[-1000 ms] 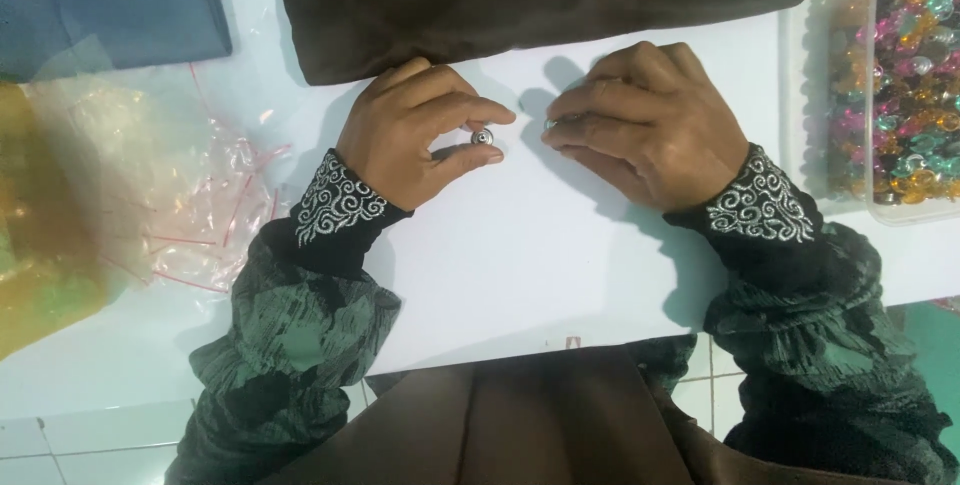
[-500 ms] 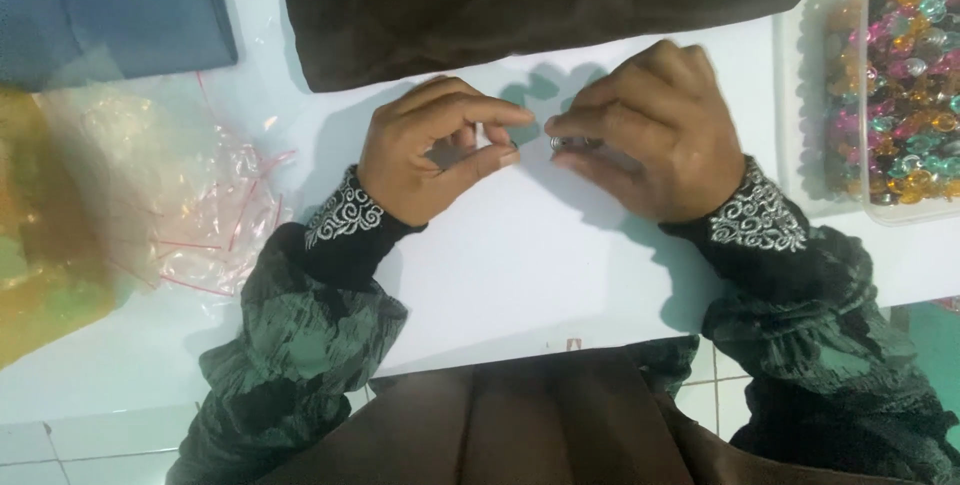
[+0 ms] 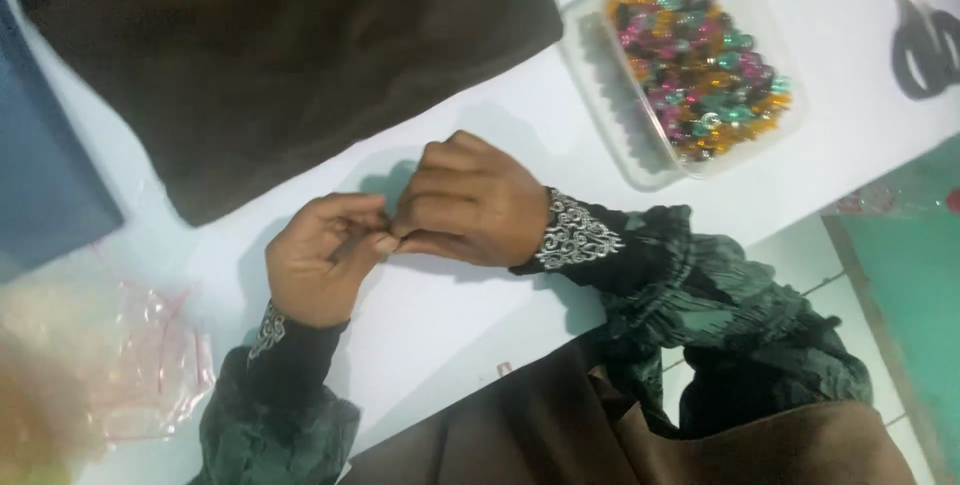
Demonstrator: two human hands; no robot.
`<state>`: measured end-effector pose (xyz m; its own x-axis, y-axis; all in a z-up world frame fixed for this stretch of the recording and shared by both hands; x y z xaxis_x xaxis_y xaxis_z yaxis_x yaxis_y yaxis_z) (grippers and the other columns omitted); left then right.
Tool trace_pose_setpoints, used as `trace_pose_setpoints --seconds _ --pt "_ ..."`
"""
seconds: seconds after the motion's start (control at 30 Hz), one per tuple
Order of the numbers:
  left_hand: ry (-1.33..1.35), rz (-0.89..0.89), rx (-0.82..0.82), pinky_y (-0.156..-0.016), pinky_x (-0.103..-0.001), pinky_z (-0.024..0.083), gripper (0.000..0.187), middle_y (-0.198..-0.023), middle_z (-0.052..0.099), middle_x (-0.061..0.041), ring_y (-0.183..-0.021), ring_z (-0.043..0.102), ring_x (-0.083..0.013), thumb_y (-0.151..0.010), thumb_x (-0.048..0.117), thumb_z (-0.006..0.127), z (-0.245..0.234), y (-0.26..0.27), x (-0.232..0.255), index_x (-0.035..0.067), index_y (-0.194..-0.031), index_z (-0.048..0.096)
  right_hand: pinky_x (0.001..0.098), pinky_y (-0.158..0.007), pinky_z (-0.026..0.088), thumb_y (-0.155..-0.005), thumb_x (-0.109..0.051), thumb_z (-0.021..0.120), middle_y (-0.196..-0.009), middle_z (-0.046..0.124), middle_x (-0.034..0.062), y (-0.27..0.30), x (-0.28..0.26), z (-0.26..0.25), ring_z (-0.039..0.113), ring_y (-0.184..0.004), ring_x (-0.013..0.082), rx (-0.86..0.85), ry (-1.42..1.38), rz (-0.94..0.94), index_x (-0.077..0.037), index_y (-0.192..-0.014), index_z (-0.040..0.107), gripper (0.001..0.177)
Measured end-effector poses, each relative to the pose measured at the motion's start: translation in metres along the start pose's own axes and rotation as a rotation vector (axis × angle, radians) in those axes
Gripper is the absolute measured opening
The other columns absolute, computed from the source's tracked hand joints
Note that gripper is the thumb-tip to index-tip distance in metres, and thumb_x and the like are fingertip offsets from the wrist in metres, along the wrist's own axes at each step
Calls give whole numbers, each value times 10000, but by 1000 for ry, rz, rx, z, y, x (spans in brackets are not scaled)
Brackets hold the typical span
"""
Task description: Picking up small black beads from a table and placing them into a small resealable plastic bag.
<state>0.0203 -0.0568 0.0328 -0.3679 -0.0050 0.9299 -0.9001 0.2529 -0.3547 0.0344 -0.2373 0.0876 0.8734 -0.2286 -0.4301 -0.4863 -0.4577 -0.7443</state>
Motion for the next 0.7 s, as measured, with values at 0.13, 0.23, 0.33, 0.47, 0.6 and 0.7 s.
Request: trace_pose_setpoints --seconds 0.13,0.23,0.33,0.47,0.6,0.7 --pt "-116 -54 -20 -699 -381 620 229 -827 701 -154 -767 726 -238 -878 -54 731 6 0 1 -89 -1098 674 352 -696 446 -906 -208 804 -745 647 23 0 -5 -17 597 -722 235 3 31 29 -129 -840 722 132" --pt "-193 -44 1 -742 -358 590 232 -856 679 -125 -810 681 -195 -927 49 731 19 -5 10 -64 -1122 677 352 -731 447 -893 -180 808 -748 646 17 5 -2 -40 586 -741 221 19 103 54 -132 -831 704 130" --pt "-245 -14 3 -768 -373 586 283 -917 692 -142 -869 699 -240 -948 154 729 39 -15 26 -49 -1135 669 373 -719 436 -935 -206 788 -763 626 18 13 1 -87 601 -766 245 55 216 59 -131 -811 676 183" --pt "-303 89 -44 -803 -342 597 221 -1000 723 -124 -918 725 -239 -954 128 728 81 -43 58 1 -1133 698 407 -787 407 -978 -217 852 -872 683 4 43 22 -158 617 -847 251 -7 485 162 -154 -883 713 180" --pt "-417 235 -194 -910 -374 556 186 -1089 750 -83 -1003 709 -243 -972 139 738 136 -83 87 51 -1135 727 411 -768 398 -1009 -142 882 -838 652 5 77 46 -212 578 -810 246 -184 630 361 -127 -1007 771 112" --pt "-432 356 -344 -948 -419 524 229 -1202 745 -70 -1094 706 -261 -1024 163 677 176 -108 80 57 -1225 702 413 -685 516 -980 -165 829 -935 720 94 104 57 -235 640 -807 279 -350 722 439 -109 -1063 779 111"
Point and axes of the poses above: each hand's wrist, its own y-axis away from the middle knuckle, its own z-axis out of the palm, x = y × z, the point moved 5 cm from there along -y, towards the middle knuckle
